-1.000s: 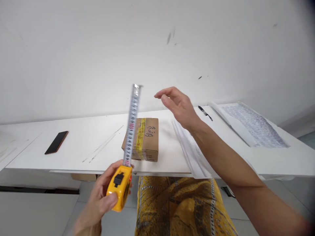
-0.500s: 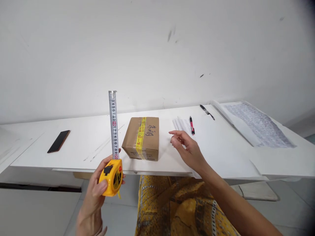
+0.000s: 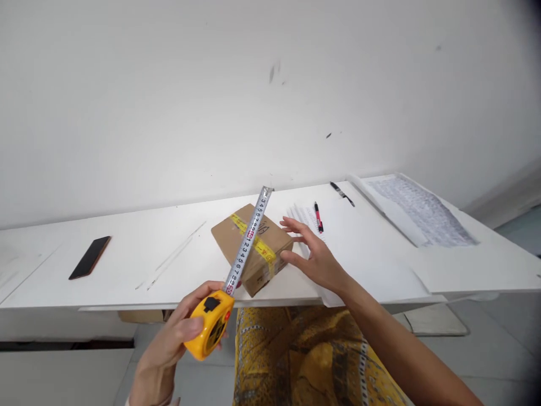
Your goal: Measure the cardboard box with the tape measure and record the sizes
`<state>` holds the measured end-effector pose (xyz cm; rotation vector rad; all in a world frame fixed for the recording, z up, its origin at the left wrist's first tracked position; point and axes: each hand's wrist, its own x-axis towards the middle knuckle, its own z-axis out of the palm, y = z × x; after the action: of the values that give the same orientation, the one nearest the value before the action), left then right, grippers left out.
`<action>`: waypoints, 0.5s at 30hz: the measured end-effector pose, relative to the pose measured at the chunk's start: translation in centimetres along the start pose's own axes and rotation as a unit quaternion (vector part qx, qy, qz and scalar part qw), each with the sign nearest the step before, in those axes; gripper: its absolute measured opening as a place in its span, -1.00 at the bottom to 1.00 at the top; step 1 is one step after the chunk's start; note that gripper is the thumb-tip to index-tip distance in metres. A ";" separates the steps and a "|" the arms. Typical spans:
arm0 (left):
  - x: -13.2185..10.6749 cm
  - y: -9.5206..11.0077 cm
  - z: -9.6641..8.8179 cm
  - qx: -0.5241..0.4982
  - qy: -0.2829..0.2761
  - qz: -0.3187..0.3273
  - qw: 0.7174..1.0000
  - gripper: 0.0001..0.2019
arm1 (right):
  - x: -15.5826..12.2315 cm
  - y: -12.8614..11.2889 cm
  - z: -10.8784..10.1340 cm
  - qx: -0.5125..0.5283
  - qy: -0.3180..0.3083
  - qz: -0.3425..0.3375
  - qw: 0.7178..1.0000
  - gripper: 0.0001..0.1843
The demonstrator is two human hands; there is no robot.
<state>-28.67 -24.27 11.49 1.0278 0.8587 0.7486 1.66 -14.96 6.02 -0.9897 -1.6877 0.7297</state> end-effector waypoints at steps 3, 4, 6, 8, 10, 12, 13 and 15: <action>-0.8 1.6 -0.5 -0.022 -0.018 -0.053 0.998 -0.39 | 0.8 -0.3 -1.7 0.021 0.032 0.000 0.999 -0.47; -1.0 2.1 -0.9 -0.030 -0.027 -0.075 0.996 -0.40 | 1.1 -0.4 -2.0 0.014 0.044 -0.003 0.999 -0.52; -1.2 3.1 -1.8 -0.036 -0.037 -0.113 0.992 -0.43 | 1.7 -0.6 -2.5 -0.006 0.059 -0.016 0.998 -0.59; -1.2 3.8 -2.7 -0.026 -0.031 -0.130 0.991 -0.44 | 2.1 -0.6 -2.6 -0.016 0.054 -0.038 0.998 -0.61; -1.0 4.2 -3.5 -0.006 -0.017 -0.133 0.991 -0.44 | 2.3 -0.4 -2.2 -0.015 0.037 -0.056 0.998 -0.61; -0.9 4.5 -4.0 0.010 -0.014 -0.132 0.991 -0.43 | 2.2 -0.1 -1.8 -0.012 0.021 -0.060 0.998 -0.60; -0.8 4.6 -4.1 0.014 -0.018 -0.134 0.991 -0.43 | 2.1 0.0 -1.5 -0.012 0.016 -0.060 0.998 -0.60; -0.8 4.6 -4.4 0.015 -0.029 -0.133 0.991 -0.45 | 1.9 0.1 -1.2 -0.013 0.009 -0.062 0.998 -0.60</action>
<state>-33.47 -21.55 14.84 0.9335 0.9379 0.4796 2.50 -13.24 7.13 -0.8981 -1.7312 0.6167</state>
